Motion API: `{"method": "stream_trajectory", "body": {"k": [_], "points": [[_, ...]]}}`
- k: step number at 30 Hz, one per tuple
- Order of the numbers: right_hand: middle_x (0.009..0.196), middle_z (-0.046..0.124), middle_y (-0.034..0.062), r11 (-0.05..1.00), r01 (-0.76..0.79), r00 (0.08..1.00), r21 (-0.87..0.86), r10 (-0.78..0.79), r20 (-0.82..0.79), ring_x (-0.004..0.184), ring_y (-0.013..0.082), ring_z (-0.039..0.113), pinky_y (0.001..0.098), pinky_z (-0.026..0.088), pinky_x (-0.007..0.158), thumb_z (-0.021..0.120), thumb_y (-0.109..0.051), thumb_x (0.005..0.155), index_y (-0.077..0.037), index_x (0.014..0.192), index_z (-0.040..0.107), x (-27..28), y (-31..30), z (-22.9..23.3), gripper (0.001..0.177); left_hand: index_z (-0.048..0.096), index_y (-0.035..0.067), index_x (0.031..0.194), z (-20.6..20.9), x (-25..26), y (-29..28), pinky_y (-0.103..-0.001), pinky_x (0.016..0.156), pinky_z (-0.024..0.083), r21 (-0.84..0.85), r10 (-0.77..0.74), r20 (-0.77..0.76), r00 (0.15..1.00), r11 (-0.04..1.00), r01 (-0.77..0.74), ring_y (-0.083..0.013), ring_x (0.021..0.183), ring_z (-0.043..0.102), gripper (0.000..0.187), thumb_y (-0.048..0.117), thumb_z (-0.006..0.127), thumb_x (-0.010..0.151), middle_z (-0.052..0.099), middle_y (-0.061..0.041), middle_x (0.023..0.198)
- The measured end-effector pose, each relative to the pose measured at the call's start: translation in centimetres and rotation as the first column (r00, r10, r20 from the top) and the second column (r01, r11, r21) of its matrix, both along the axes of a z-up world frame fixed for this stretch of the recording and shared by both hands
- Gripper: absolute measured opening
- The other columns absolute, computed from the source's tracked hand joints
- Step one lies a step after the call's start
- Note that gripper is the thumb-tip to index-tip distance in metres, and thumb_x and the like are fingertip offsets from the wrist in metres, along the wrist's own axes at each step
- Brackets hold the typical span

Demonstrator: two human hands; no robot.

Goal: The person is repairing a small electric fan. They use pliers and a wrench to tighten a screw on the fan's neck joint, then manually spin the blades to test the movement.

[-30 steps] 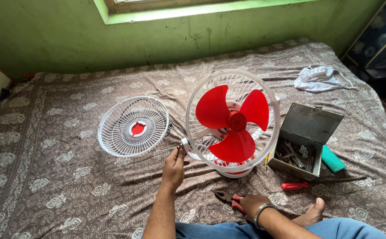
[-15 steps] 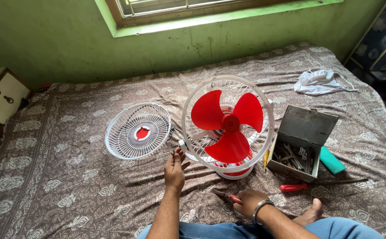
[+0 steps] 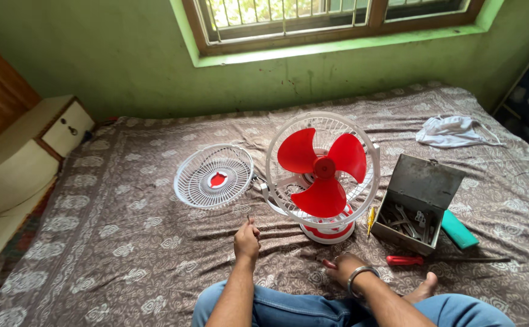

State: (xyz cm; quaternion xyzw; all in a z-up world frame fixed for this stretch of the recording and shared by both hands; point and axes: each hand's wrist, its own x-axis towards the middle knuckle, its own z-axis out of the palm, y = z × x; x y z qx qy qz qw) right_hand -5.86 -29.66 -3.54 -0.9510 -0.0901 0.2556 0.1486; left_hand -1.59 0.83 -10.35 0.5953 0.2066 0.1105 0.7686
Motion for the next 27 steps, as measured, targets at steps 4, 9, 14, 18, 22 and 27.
{"method": "stream_trajectory", "body": {"k": [4,9,14,18,22,27], "points": [[0.099,0.074,0.0234,0.985,0.110,0.987,0.134,-0.124,0.100,0.098,0.0360,0.072,0.0432,0.056,0.090,0.079,-0.057,0.082,0.002,0.095,0.075,0.6,-1.0,-0.3,0.060,0.063,0.009,0.132,1.6,-2.3,0.1,-0.026,0.045,0.039,-0.281,-0.068,0.060,0.996,0.956,0.082,-0.0084,0.056,0.047,0.035,0.011,0.050,0.099,0.059,-0.001,0.077],[0.072,0.070,0.0162,0.822,0.346,0.938,0.452,-0.320,-0.135,0.065,0.0265,0.067,0.0399,0.052,0.063,0.073,-0.051,0.089,0.004,0.083,0.074,-0.8,-1.7,0.8,0.055,0.063,0.009,0.130,4.3,-4.7,0.0,-0.026,0.050,0.043,-0.272,-0.133,0.073,0.988,0.951,0.148,-0.0086,0.061,0.053,0.032,0.012,0.046,0.103,0.070,-0.005,0.089],[0.079,0.071,0.0025,0.649,0.386,0.916,0.656,-0.351,-0.192,0.069,0.0138,0.059,0.0310,0.047,0.063,0.074,-0.046,0.092,-0.005,0.090,0.079,-3.5,-1.1,2.4,0.041,0.067,0.011,0.128,5.8,-6.4,-0.3,-0.025,0.055,0.044,-0.213,-0.099,0.037,0.994,0.971,0.104,-0.0083,0.067,0.053,0.032,0.013,0.047,0.104,0.072,-0.003,0.097],[0.102,0.077,0.0004,0.286,0.509,0.857,0.812,-0.256,-0.448,0.092,0.0127,0.065,0.0314,0.053,0.076,0.069,-0.038,0.094,-0.008,0.104,0.077,-5.5,-1.0,3.3,0.033,0.069,0.011,0.129,6.4,-7.3,-0.7,-0.024,0.056,0.046,-0.125,-0.060,0.012,0.998,0.990,0.061,-0.0078,0.070,0.055,0.032,0.011,0.050,0.103,0.075,-0.004,0.101],[0.117,0.077,0.0088,0.127,0.497,0.861,0.858,-0.195,-0.470,0.108,0.0189,0.070,0.0357,0.060,0.084,0.064,-0.037,0.093,-0.010,0.111,0.074,-5.6,-1.0,5.6,0.034,0.068,0.007,0.129,6.7,-7.7,-1.5,-0.026,0.054,0.047,-0.122,-0.078,0.080,0.994,0.989,0.088,-0.0097,0.069,0.056,0.033,0.008,0.050,0.101,0.077,-0.007,0.102],[0.134,0.067,0.0052,0.016,0.248,0.955,0.969,-0.174,-0.242,0.118,0.0144,0.065,0.0363,0.059,0.091,0.063,-0.035,0.097,-0.008,0.097,0.067,-2.9,-0.2,9.5,0.027,0.067,0.007,0.127,9.4,-6.4,-2.1,-0.025,0.054,0.045,-0.096,-0.101,0.024,0.995,0.990,0.103,-0.0104,0.067,0.056,0.031,0.007,0.051,0.101,0.077,-0.008,0.101]]}}
